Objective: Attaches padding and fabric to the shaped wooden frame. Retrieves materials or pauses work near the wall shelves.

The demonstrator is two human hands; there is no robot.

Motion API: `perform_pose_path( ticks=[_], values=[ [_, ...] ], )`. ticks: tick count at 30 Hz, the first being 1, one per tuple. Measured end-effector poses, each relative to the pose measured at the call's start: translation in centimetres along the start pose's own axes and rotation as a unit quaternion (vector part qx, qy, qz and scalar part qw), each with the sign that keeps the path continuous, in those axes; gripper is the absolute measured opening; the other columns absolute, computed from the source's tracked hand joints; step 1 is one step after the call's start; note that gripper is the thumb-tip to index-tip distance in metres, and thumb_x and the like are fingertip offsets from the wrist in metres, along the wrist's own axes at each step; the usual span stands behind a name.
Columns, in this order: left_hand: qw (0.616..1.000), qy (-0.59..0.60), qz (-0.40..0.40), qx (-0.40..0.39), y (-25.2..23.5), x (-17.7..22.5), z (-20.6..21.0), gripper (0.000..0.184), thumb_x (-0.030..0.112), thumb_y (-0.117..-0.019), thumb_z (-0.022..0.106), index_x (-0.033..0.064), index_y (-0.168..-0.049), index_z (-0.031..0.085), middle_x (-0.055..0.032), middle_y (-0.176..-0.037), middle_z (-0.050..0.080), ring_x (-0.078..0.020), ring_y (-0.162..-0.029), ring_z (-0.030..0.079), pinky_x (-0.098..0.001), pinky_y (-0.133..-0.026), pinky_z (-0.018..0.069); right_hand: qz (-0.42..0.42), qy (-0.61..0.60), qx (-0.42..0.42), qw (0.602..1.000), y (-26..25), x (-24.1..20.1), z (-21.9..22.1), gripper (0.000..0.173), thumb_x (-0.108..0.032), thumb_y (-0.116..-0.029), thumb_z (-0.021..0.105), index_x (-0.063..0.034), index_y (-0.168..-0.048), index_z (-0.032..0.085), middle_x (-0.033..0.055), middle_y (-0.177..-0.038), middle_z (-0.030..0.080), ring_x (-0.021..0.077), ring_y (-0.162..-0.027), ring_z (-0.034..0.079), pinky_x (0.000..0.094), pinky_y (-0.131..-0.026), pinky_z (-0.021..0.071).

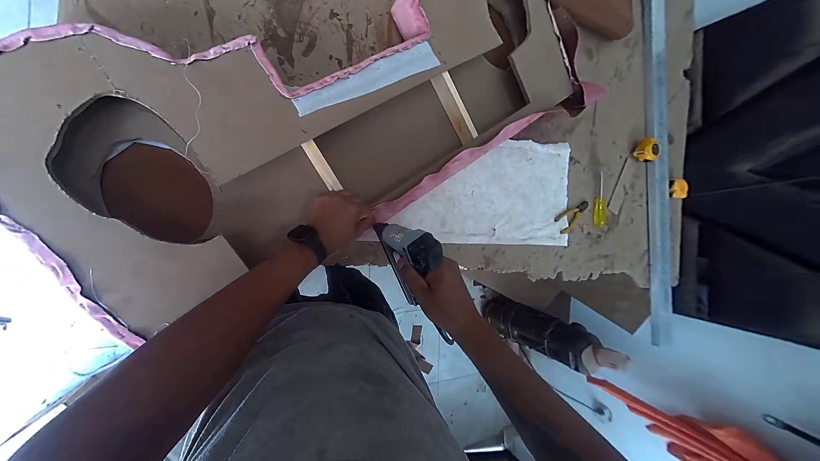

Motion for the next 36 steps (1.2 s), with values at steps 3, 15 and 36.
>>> perform_pose_path(
  ticks=[3, 15, 36],
  values=[
    [1.000, 0.004, 0.004, 0.005, 0.0, 0.0, -0.1, 0.050, 0.042, -0.1047, 0.047, 0.0140, -0.066, 0.060, -0.0012, -0.071, 0.065, -0.0206, -0.079, 0.067, -0.0424, -0.066, 0.0524, -0.011, -0.020, 0.007, 1.000, 0.6, -0.8, 0.2, 0.020, -0.038, -0.0989, 0.062, -0.0221, -0.112, 0.064, -0.0089, -0.077, 0.065, 0.0041, -0.061, 0.062, 0.0308, -0.054, 0.0565],
    [1.000, 0.010, 0.000, -0.005, -0.1, -0.1, -0.5, 0.051, 0.043, -0.1049, 0.046, 0.0137, -0.064, 0.056, -0.0013, -0.069, 0.063, -0.0197, -0.078, 0.067, -0.0418, -0.065, 0.0510, -0.013, -0.017, -0.019, 1.000, 2.4, -2.6, 2.8, 0.025, -0.039, -0.0979, 0.062, -0.0225, -0.116, 0.064, -0.0094, -0.080, 0.065, 0.0029, -0.066, 0.063, 0.0307, -0.059, 0.0579],
    [0.981, 0.084, -0.157, -0.083, 3.1, -1.4, -6.2, 0.045, 0.057, -0.1005, 0.054, 0.0162, -0.094, 0.071, -0.0028, -0.087, 0.067, -0.0222, -0.081, 0.067, -0.0533, -0.073, 0.0580, 0.114, -0.215, 0.084, 0.966, 4.9, 9.3, -5.4, 0.026, -0.033, -0.1017, 0.060, -0.0114, -0.115, 0.067, 0.0097, -0.069, 0.067, 0.0261, -0.056, 0.067, 0.0444, -0.054, 0.0613]
  ],
)
Point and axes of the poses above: each hand's wrist, its own y-axis away from the middle knuckle, its own z-axis out of the palm, x = y × z, the point moved 5 cm from there along -y, towards the middle knuckle
